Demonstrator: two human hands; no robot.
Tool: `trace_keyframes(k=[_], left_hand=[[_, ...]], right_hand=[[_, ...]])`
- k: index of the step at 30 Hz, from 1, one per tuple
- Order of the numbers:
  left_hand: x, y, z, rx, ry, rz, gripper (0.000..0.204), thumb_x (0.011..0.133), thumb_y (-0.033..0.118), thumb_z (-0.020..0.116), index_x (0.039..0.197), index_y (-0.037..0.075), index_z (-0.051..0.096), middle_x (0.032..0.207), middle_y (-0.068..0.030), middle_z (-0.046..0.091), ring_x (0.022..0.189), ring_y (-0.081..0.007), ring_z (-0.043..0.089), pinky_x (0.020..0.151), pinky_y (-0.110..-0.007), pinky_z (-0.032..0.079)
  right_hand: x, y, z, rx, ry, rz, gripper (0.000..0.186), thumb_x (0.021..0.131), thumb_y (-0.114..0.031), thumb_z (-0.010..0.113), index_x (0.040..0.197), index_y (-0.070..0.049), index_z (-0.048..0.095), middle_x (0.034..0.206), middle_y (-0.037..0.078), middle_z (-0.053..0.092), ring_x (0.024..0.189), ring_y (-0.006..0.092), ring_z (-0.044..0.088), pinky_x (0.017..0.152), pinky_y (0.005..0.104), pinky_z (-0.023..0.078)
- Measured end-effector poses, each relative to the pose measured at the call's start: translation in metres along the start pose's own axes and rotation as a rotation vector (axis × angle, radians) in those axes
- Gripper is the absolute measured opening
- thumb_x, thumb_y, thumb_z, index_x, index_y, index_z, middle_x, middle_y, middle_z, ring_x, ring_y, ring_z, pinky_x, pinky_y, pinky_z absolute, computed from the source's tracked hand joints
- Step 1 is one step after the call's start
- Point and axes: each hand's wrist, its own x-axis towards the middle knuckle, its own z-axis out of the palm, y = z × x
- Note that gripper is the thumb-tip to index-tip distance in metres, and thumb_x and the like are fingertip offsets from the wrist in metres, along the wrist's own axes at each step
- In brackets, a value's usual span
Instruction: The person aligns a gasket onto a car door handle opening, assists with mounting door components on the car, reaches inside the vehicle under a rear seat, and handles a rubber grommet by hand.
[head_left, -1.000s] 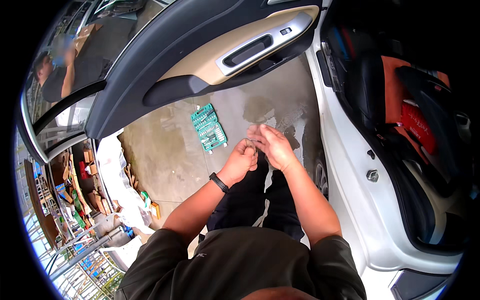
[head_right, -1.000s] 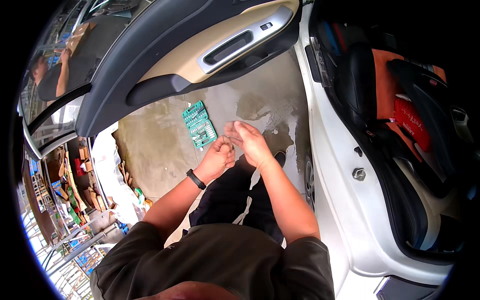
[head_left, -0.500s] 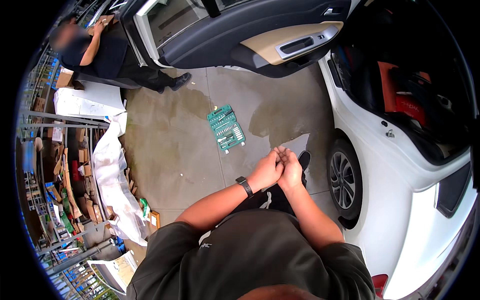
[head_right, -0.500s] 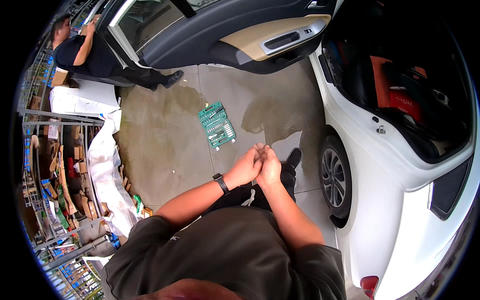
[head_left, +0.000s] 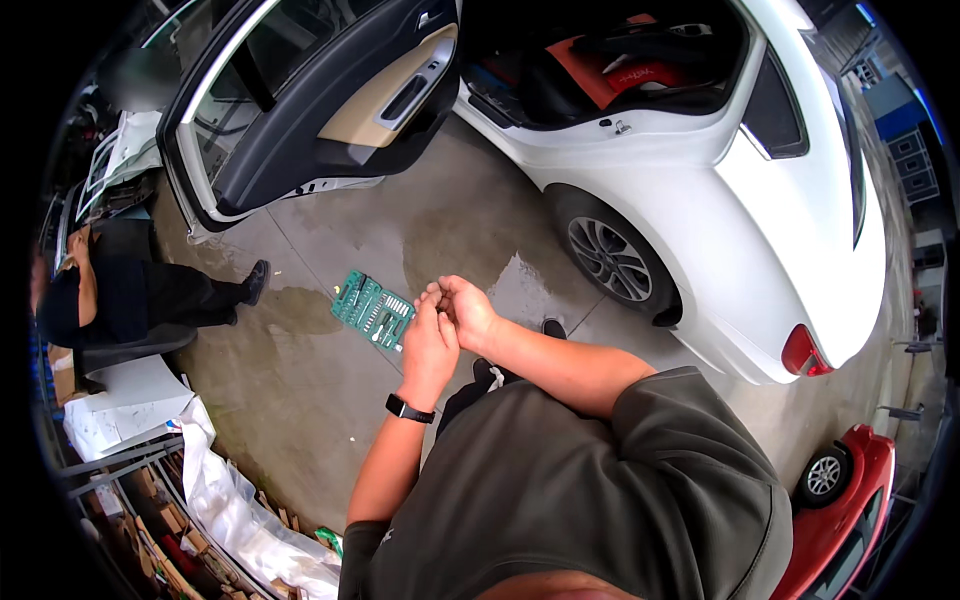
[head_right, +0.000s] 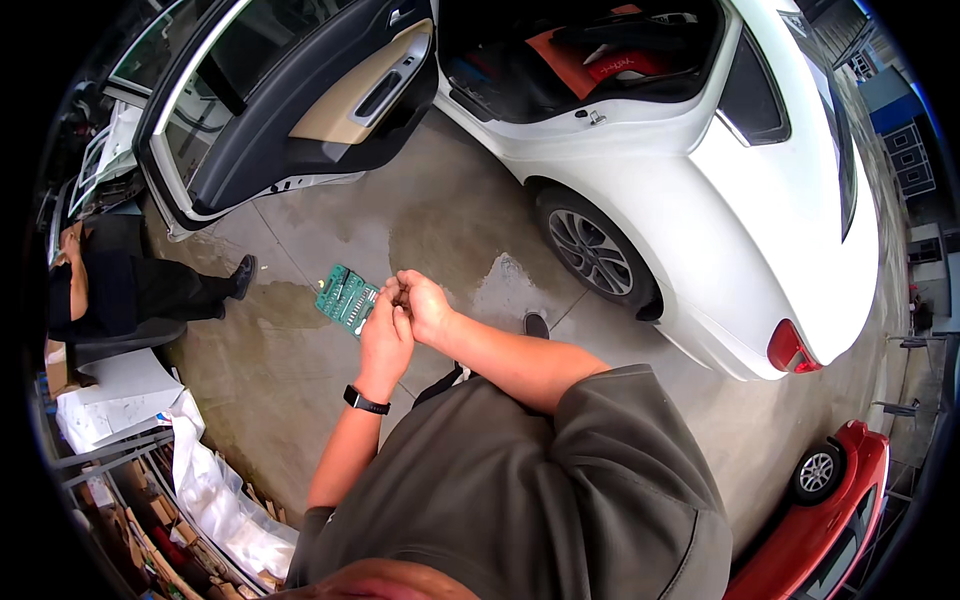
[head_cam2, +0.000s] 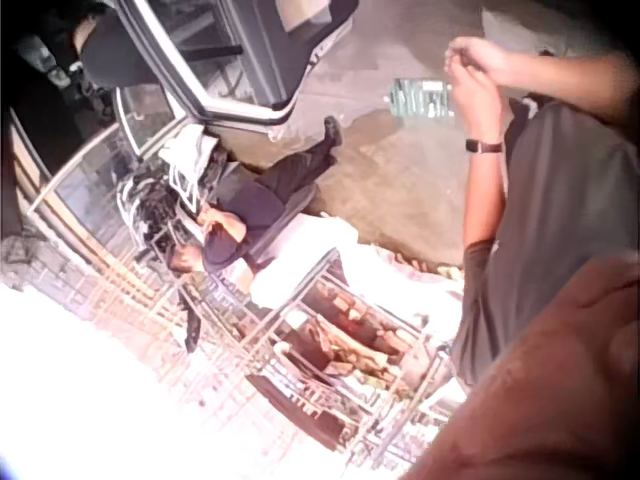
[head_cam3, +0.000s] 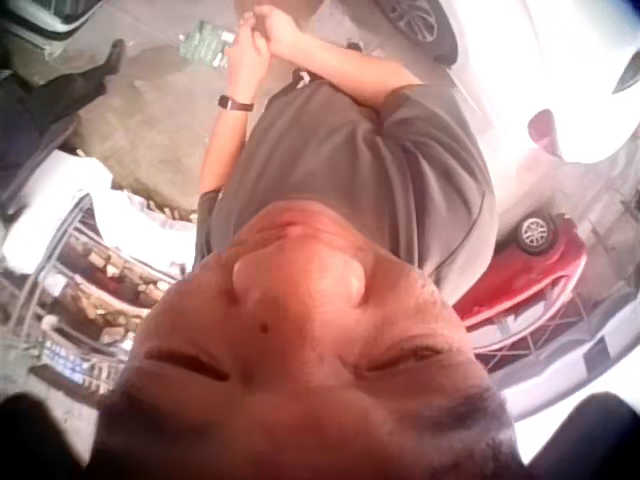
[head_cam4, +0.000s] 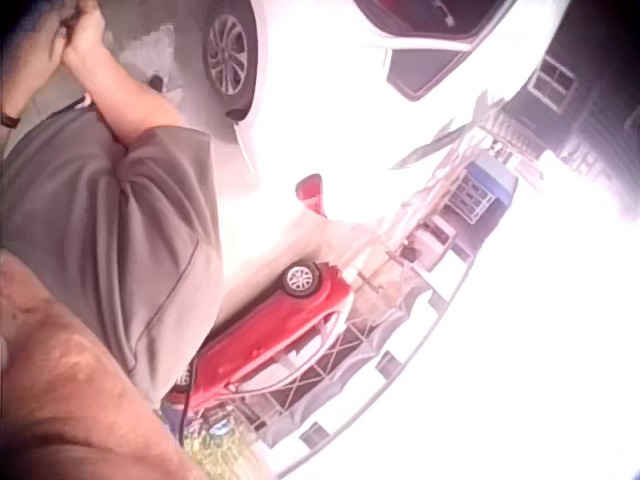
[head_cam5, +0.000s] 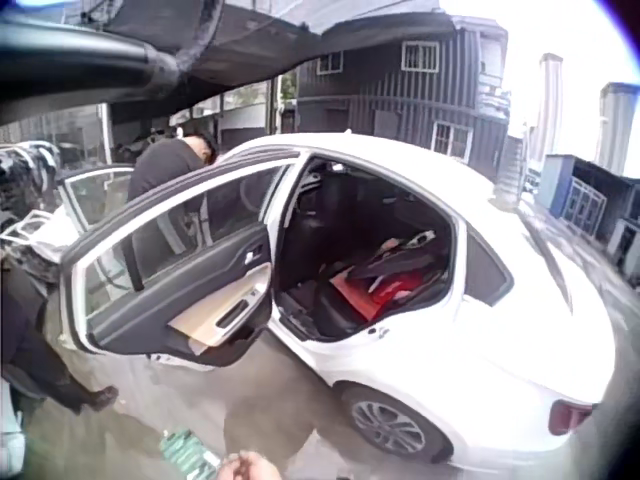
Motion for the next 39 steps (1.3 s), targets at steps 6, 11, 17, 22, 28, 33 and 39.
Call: trace_keyframes(k=[6,11,17,22,28,33,39], left_hand=[[0.018,0.034,-0.028,-0.096,-0.104,0.077,0.025,0.101,0.004,0.048,0.116,0.001,0.067,0.102,-0.0137,0.07,0.089,-0.021,0.067,0.082,-0.032,0.053],[0.103,0.017,-0.2,-0.197,0.743,0.009,0.038,0.102,0.008,0.044,0.138,0.0,0.056,0.082,0.0012,0.05,0.065,-0.005,0.04,0.057,-0.021,0.037],[0.177,-0.013,-0.306,0.009,0.601,-0.317,0.072,0.096,0.018,0.051,0.161,-0.001,0.027,0.072,-0.0003,0.05,0.055,-0.0094,0.044,0.049,-0.026,0.039],[0.23,-0.008,-0.303,0.13,0.494,-0.329,0.064,0.097,0.024,0.055,0.154,0.0,0.038,0.072,-0.0032,0.057,0.047,-0.0128,0.046,0.044,-0.029,0.038],[0.24,-0.033,-0.314,0.165,0.607,-0.339,0.039,0.094,0.025,0.055,0.123,-0.001,0.051,0.087,-0.0091,0.062,0.058,-0.0173,0.057,0.043,-0.03,0.04],[0.218,0.011,-0.233,0.148,0.699,-0.364,0.037,0.093,0.025,0.055,0.117,-0.003,0.052,0.084,-0.0105,0.061,0.053,-0.0172,0.054,0.042,-0.032,0.039],[0.172,0.076,-0.103,0.346,0.671,-0.193,0.048,0.095,0.02,0.054,0.13,-0.013,0.046,0.08,-0.0192,0.066,0.065,-0.0254,0.063,0.065,-0.039,0.051]], right_hand=[[-0.04,-0.049,-0.016,0.032,0.077,0.006,0.024,0.106,-0.027,0.049,0.094,-0.007,0.056,0.081,0.003,0.053,0.072,0.018,0.052,0.062,0.0334,0.046],[-0.133,-0.123,-0.034,0.009,-0.096,0.024,0.036,0.106,-0.04,0.053,0.079,-0.018,0.044,0.067,-0.006,0.032,0.056,0.0096,0.029,0.048,0.0273,0.022],[-0.19,-0.175,-0.115,-0.078,0.046,-0.189,0.037,0.106,-0.041,0.052,0.08,-0.016,0.046,0.066,-0.005,0.034,0.055,0.0109,0.029,0.048,0.0278,0.024],[-0.214,-0.192,-0.157,-0.001,0.193,-0.237,0.034,0.107,-0.039,0.051,0.082,-0.015,0.048,0.067,-0.004,0.037,0.057,0.0113,0.032,0.049,0.0282,0.026],[-0.226,-0.211,-0.186,-0.029,0.152,-0.235,0.034,0.107,-0.036,0.05,0.082,-0.013,0.048,0.068,-0.002,0.037,0.057,0.0128,0.033,0.05,0.0289,0.027],[-0.231,-0.22,-0.196,-0.047,0.191,-0.19,0.034,0.106,-0.036,0.052,0.082,-0.012,0.049,0.068,-0.003,0.035,0.058,0.013,0.033,0.051,0.0295,0.027],[-0.221,-0.248,-0.2,-0.117,0.17,-0.137,0.034,0.106,-0.036,0.053,0.083,-0.012,0.049,0.068,-0.003,0.035,0.059,0.013,0.033,0.052,0.0294,0.027]])
